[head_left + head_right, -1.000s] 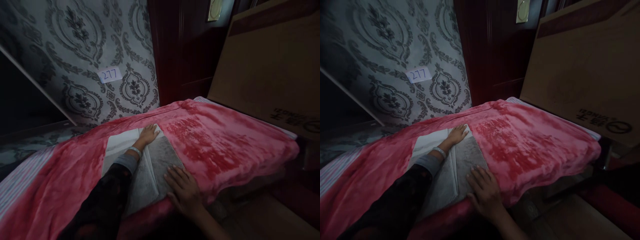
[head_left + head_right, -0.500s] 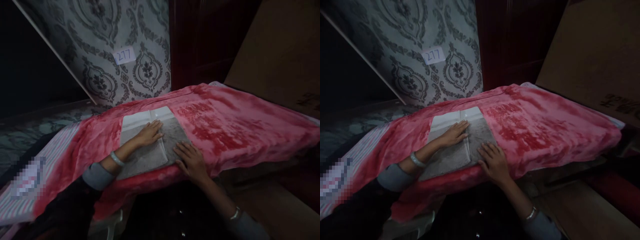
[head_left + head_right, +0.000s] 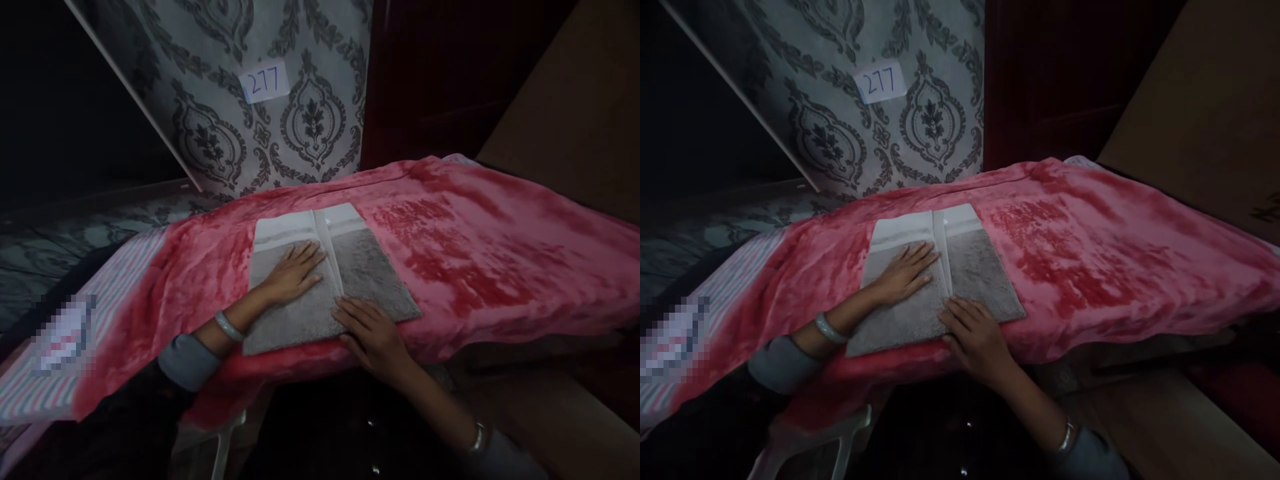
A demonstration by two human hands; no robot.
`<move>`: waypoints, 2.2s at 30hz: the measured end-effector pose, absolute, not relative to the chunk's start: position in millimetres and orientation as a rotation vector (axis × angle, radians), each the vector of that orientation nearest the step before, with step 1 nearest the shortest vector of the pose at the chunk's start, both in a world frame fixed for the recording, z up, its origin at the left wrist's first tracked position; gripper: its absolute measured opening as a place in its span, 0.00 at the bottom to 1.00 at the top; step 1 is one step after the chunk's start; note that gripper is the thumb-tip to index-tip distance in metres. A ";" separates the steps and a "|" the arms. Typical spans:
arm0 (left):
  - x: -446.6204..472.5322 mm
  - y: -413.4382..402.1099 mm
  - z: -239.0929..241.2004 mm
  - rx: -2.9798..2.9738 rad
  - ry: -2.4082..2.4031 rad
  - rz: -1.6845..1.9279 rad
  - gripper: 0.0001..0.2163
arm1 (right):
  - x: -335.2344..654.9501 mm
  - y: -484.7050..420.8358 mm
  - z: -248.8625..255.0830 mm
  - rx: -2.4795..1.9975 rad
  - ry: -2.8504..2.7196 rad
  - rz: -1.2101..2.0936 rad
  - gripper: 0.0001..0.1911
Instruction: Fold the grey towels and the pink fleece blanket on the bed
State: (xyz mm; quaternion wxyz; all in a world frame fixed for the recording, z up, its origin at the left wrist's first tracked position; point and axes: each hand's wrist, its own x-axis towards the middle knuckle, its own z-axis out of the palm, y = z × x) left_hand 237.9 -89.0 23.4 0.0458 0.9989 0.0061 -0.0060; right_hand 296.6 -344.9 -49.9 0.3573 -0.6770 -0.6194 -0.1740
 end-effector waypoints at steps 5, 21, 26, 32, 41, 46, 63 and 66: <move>272.5 -38.0 26.1 3.046 0.321 0.014 0.29 | 295.6 -342.4 -51.9 -1.693 -1.566 -0.508 0.17; 299.1 19.0 29.7 2.877 0.708 0.008 0.28 | 297.9 -339.6 -58.1 -1.681 -1.563 -0.551 0.19; 240.6 -17.3 31.0 2.880 0.563 0.018 0.28 | 300.4 -346.3 -52.4 -1.683 -1.598 -0.477 0.19; 134.0 -107.5 21.8 2.958 0.257 0.126 0.29 | 288.6 -340.2 -31.1 -1.766 -1.625 -0.422 0.21; 103.9 -134.8 -7.8 3.049 0.404 0.247 0.28 | 280.9 -333.6 -44.5 -1.842 -1.764 -0.369 0.22; 87.1 -129.2 -10.5 3.010 0.455 0.280 0.28 | 286.2 -347.6 -47.2 -1.859 -1.692 -0.384 0.23; 111.6 -182.4 -4.5 3.000 0.143 0.710 0.20 | 314.0 -395.7 -51.9 -2.048 -1.362 -0.564 0.20; 130.7 -192.5 -7.8 3.007 0.141 0.669 0.20 | 321.6 -402.1 -58.4 -2.073 -1.337 -0.522 0.24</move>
